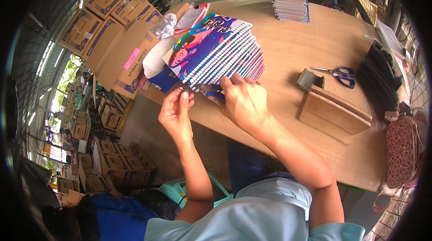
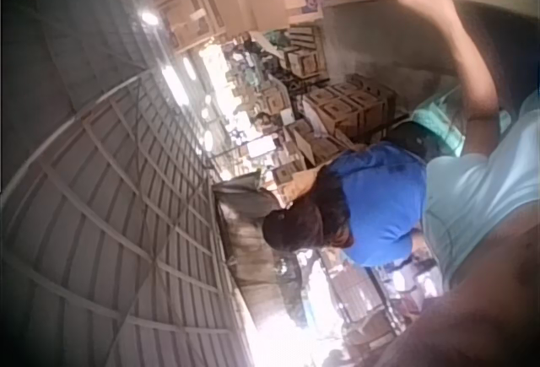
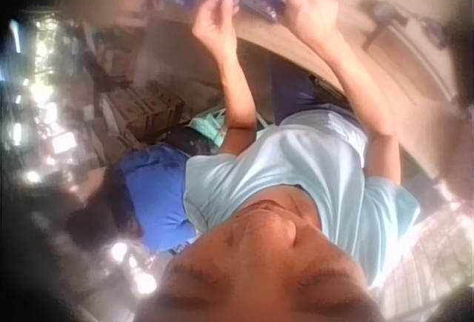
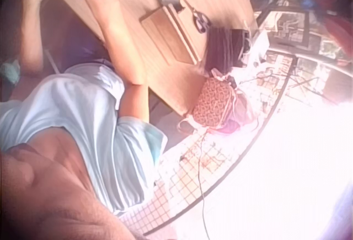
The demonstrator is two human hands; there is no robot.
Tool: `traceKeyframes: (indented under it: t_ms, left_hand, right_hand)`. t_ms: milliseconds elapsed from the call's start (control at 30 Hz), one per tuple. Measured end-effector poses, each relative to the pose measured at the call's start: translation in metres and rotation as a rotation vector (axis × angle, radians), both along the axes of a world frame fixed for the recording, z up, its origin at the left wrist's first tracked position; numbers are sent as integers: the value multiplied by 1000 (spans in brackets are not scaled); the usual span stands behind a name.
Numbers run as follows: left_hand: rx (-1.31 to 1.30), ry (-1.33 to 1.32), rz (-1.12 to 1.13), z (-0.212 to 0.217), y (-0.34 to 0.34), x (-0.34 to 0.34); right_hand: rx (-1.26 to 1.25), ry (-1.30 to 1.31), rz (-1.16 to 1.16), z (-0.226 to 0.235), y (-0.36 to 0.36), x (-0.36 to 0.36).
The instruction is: The person sits at a table and uses a pair of blue pliers to trim the spiral binding of a stack of notebooks. They repeatedly pull the pliers along the edge of the notebooks to remove excess wire, then place the pliers down and adjust the stack.
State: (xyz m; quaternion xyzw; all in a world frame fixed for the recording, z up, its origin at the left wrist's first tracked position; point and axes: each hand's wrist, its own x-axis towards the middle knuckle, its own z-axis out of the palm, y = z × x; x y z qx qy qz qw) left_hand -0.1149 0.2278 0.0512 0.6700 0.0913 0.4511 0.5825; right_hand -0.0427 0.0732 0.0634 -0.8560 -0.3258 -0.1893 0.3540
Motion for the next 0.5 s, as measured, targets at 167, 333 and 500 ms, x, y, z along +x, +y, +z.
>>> traceKeyframes:
  t_ms: [167, 333, 500]
  left_hand:
    - [-64, -2, -54, 7, -5, 3]
    - [-65, 15, -6, 13, -11, 8]
    - [-76, 28, 27, 15, -12, 5]
  right_hand:
    - [-3, -88, -52, 11, -3, 0]
    - [0, -119, -36, 9, 3, 2]
    - [-80, 129, 16, 14, -1, 3]
